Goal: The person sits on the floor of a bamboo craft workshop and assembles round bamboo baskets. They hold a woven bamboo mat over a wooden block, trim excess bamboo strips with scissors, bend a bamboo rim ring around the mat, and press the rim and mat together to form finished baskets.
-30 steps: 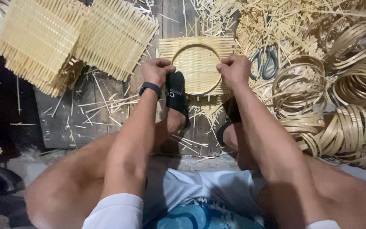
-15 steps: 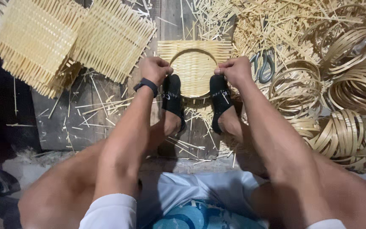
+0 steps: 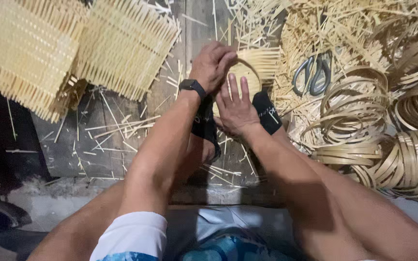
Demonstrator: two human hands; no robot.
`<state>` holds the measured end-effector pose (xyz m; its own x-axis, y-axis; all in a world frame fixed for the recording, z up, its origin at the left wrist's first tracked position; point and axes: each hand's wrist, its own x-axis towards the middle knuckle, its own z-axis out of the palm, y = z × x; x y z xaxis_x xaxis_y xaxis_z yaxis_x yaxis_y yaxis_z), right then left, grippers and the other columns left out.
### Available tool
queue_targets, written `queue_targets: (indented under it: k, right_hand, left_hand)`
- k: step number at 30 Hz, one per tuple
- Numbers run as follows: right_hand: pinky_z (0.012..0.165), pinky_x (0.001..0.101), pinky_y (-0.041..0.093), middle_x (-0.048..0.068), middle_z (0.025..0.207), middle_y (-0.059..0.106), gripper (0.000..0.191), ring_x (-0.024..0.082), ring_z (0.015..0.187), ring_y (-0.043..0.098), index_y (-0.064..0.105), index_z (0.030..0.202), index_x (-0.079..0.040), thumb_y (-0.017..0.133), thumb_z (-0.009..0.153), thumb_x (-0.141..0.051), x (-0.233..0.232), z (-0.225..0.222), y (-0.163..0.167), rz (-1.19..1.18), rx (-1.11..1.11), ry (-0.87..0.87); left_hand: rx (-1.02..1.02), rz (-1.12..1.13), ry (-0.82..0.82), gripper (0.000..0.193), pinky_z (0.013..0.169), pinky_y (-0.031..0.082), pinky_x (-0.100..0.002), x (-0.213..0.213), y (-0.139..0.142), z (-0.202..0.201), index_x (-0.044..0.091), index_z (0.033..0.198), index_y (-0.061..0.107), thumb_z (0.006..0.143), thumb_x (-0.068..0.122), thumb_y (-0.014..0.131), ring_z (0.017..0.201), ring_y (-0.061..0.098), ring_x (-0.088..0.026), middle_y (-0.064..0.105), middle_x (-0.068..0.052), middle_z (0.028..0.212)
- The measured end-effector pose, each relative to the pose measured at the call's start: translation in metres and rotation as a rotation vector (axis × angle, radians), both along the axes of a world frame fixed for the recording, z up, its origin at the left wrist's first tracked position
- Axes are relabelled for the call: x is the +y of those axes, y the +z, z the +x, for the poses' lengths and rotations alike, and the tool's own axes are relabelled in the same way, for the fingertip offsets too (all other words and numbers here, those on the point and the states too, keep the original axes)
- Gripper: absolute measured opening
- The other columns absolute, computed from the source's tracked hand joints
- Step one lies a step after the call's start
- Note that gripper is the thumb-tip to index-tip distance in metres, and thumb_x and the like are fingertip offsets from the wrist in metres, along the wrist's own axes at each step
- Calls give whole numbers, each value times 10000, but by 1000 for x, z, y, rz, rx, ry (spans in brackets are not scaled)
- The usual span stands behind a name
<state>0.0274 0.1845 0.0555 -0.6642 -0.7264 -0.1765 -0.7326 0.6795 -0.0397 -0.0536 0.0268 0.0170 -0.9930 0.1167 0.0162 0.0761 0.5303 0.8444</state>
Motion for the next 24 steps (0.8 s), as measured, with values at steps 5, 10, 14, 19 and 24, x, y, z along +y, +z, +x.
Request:
queue_targets:
  k: [5, 10, 14, 19, 24]
  right_hand:
    - [1211, 516, 236, 214, 1406, 471, 677, 380, 1379, 365, 585, 1293, -24, 620, 876, -557, 7, -23, 34, -19, -194, -76]
    - [906, 498, 448, 209, 1139, 596, 442, 358, 1050, 558, 629, 1210, 19, 682, 943, -330, 42, -89, 26, -556, 36, -258]
    - [769, 498, 468, 194, 888, 599, 247, 372, 841, 580, 658, 1012, -13, 553, 1073, -228, 36, -107, -21, -757, -254, -399]
    - [710, 452, 450, 175, 713, 573, 529, 303, 696, 561, 623, 855, -3, 411, 1123, -407, 49, -111, -57, -628, -667, -611]
    - [692, 461, 461, 207, 716, 586, 597, 310, 697, 569, 647, 860, 1, 419, 1064, -511, 51, -112, -55, -616, -732, -706]
  left_hand:
    - [-100, 3, -12, 269, 855, 529, -439, 5, 25, -9, 58, 1046, 740, 1030, 295, 614, 969, 666, -354, 687, -141, 1023]
    - [-96, 9, -25, 285, 852, 532, -436, 4, 33, -8, 47, 1066, 724, 1021, 297, 595, 979, 660, -361, 684, -172, 1028]
    - [-119, 28, -43, 274, 771, 528, -462, 3, 27, -16, 51, 1029, 751, 1028, 280, 600, 894, 671, -398, 711, -192, 929]
    - [-301, 137, 52, 276, 654, 543, -388, 9, 15, -21, 29, 963, 749, 971, 283, 640, 699, 711, -250, 712, -145, 765]
    - [-515, 409, 122, 318, 574, 451, -283, 12, 3, -23, -8, 839, 697, 929, 295, 729, 659, 529, -89, 637, -22, 707]
